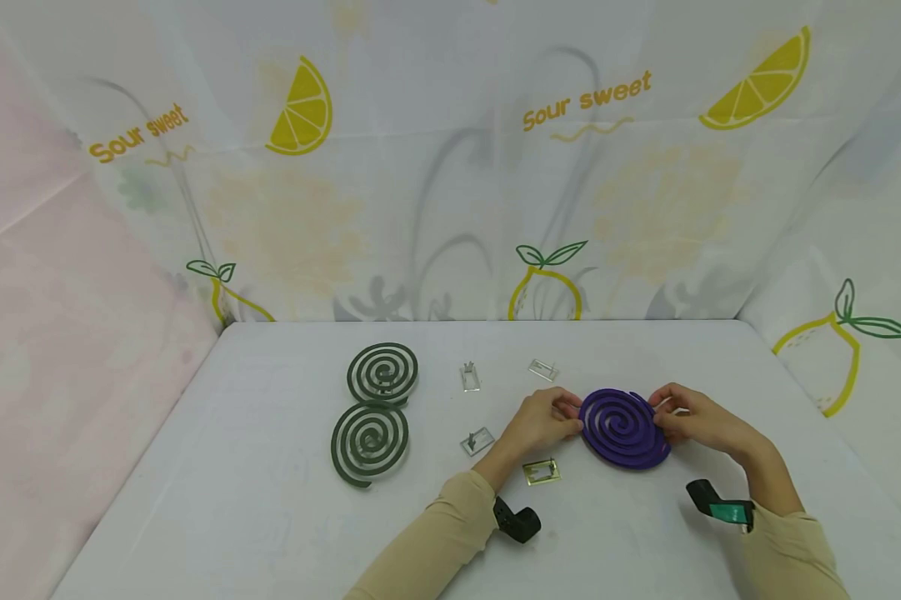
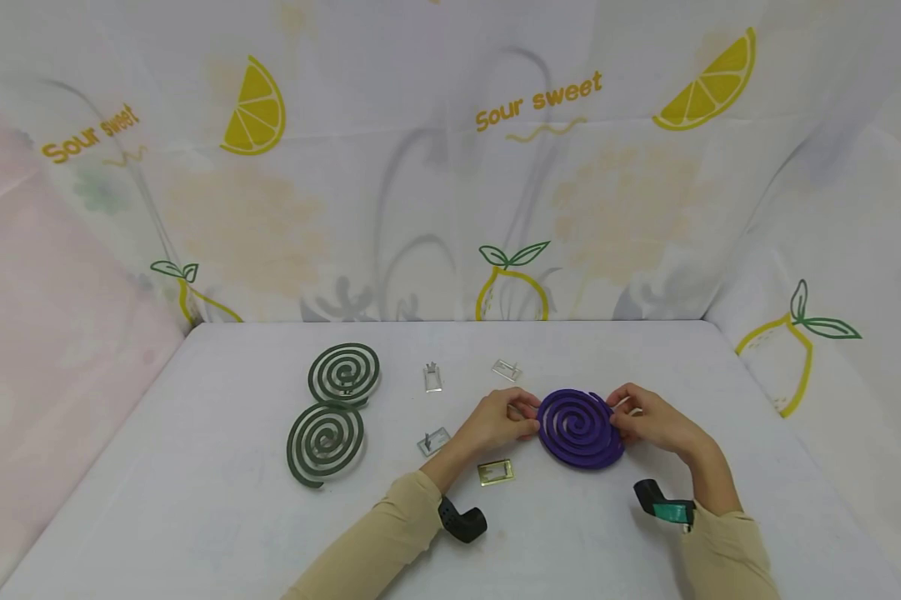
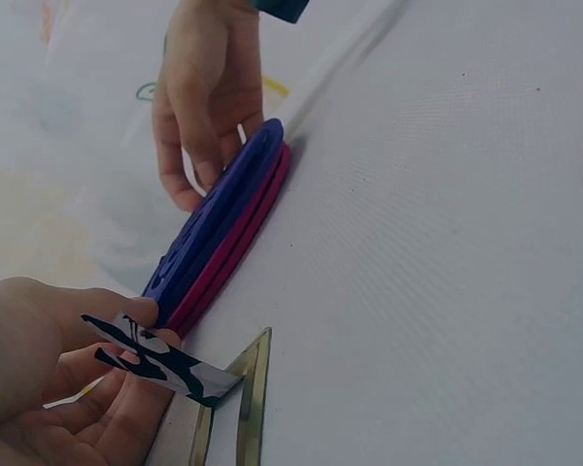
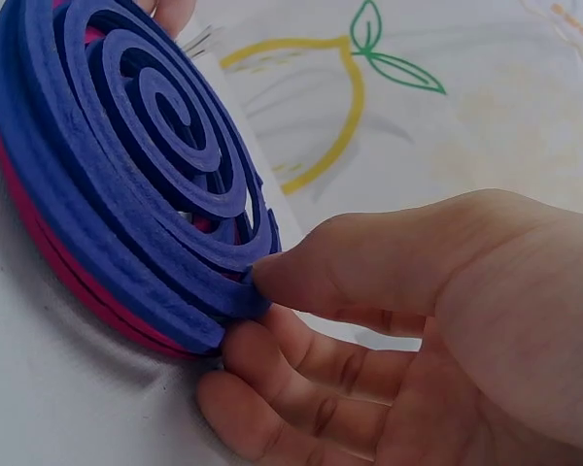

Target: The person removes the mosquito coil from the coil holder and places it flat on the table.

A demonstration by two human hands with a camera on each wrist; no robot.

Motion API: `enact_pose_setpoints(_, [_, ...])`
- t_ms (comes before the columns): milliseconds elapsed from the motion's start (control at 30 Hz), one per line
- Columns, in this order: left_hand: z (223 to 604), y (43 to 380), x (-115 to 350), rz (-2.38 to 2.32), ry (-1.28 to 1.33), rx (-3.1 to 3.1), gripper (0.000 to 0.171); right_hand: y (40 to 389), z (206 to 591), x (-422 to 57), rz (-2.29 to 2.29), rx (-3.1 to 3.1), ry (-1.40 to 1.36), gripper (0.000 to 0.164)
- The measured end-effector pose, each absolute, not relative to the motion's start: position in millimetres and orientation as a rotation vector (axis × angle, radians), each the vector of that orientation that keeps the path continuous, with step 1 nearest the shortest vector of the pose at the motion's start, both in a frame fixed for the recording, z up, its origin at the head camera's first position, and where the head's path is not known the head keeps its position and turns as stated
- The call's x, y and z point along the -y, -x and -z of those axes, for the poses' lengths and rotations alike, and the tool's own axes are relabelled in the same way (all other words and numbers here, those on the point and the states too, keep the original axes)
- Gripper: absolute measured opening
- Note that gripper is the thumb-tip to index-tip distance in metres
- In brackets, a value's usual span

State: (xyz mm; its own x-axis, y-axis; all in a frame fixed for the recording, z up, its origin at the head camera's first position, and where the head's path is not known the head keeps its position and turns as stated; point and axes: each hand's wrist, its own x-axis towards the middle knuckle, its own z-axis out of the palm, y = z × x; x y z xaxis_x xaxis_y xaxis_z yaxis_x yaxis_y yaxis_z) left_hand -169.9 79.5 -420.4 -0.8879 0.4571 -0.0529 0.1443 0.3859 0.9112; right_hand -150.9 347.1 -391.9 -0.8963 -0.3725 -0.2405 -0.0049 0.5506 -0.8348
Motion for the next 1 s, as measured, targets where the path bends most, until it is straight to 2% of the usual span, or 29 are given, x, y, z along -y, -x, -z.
enact_pose_setpoints(1000, [420.3, 167.9, -78.8, -1.467, -0.539, -2.401, 0.026, 150.6, 393.8, -347.8, 1.266, -2.414, 0.258, 0.034])
